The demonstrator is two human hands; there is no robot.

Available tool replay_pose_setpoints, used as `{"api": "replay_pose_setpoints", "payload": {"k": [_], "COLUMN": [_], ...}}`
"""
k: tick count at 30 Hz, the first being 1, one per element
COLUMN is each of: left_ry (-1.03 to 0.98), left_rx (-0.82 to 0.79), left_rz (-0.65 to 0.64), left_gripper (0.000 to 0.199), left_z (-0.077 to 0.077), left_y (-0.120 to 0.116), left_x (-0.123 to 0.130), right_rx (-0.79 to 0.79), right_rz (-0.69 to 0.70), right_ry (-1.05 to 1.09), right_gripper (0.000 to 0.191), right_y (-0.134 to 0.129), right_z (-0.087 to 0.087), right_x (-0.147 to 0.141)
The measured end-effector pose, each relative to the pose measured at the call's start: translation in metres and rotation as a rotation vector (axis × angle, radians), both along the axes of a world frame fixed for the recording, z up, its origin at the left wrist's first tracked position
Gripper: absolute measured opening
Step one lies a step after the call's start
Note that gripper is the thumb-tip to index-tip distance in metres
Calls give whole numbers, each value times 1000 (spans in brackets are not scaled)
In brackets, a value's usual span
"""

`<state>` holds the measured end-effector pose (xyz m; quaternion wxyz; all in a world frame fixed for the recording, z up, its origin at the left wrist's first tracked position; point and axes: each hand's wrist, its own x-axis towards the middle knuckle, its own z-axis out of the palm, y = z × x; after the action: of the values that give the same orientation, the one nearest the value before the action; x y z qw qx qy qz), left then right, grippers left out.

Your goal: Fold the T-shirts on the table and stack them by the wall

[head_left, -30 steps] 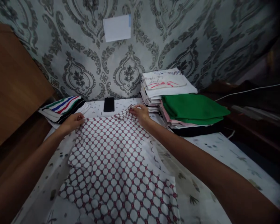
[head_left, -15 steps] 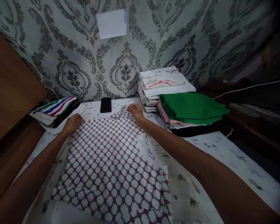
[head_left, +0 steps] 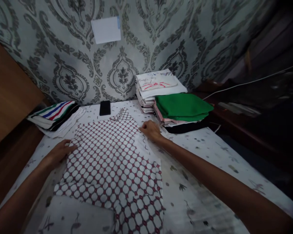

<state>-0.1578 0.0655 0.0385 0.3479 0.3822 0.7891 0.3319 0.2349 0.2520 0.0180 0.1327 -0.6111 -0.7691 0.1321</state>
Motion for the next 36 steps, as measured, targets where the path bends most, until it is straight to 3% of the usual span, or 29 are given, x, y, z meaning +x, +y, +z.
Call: {"api": "replay_pose_setpoints", "payload": {"k": [4, 9, 12, 14, 17, 19, 21, 24, 27, 30, 32, 34, 36], "left_ry": [-29, -52, -72, -91, -114, -112, -71, 57, 143, 73, -29, -102, -149], "left_rx": [-6, 10, -22, -48, -87, -89, -65, -14, -6, -50, -86, -79, -26], "left_rz": [79, 163, 134, 99, 92, 103, 90, -49, -191, -216, -190, -132, -70], "left_gripper": [66, 56, 52, 53, 59, 67, 80, 82, 60, 48, 45, 46, 48], "left_z": [4, 14, 20, 23, 26, 26, 26, 25, 24, 25, 26, 28, 30], "left_y": [-9, -20, -39, -55, -82, -98, -111, -125, -135, -142, -147, -150, -152], "left_x": [7, 20, 32, 39, 46, 50, 54, 58, 59, 56, 55, 56, 59], "right_rx": [41, 56, 60, 79, 193, 260, 221, 145, 142, 74, 21, -20, -37], "right_rz": [38, 39, 59, 101, 234, 389, 627, 884, 881, 852, 859, 885, 938], "right_ry": [-19, -2, 99, 168, 213, 249, 273, 193, 92, 50, 57, 76, 98], "right_gripper": [16, 19, 23, 29, 37, 36, 39, 59, 51, 18, 6, 2, 20], "right_y": [-3, -10, -22, -42, -93, -139, -185, -236, -257, -261, -262, -266, -270], "right_z": [3, 1, -3, -5, -3, 2, 8, 11, 9, 12, 16, 21, 22], "right_x": [-6, -5, 6, 19, 41, 53, 60, 62, 58, 55, 54, 55, 58]}}
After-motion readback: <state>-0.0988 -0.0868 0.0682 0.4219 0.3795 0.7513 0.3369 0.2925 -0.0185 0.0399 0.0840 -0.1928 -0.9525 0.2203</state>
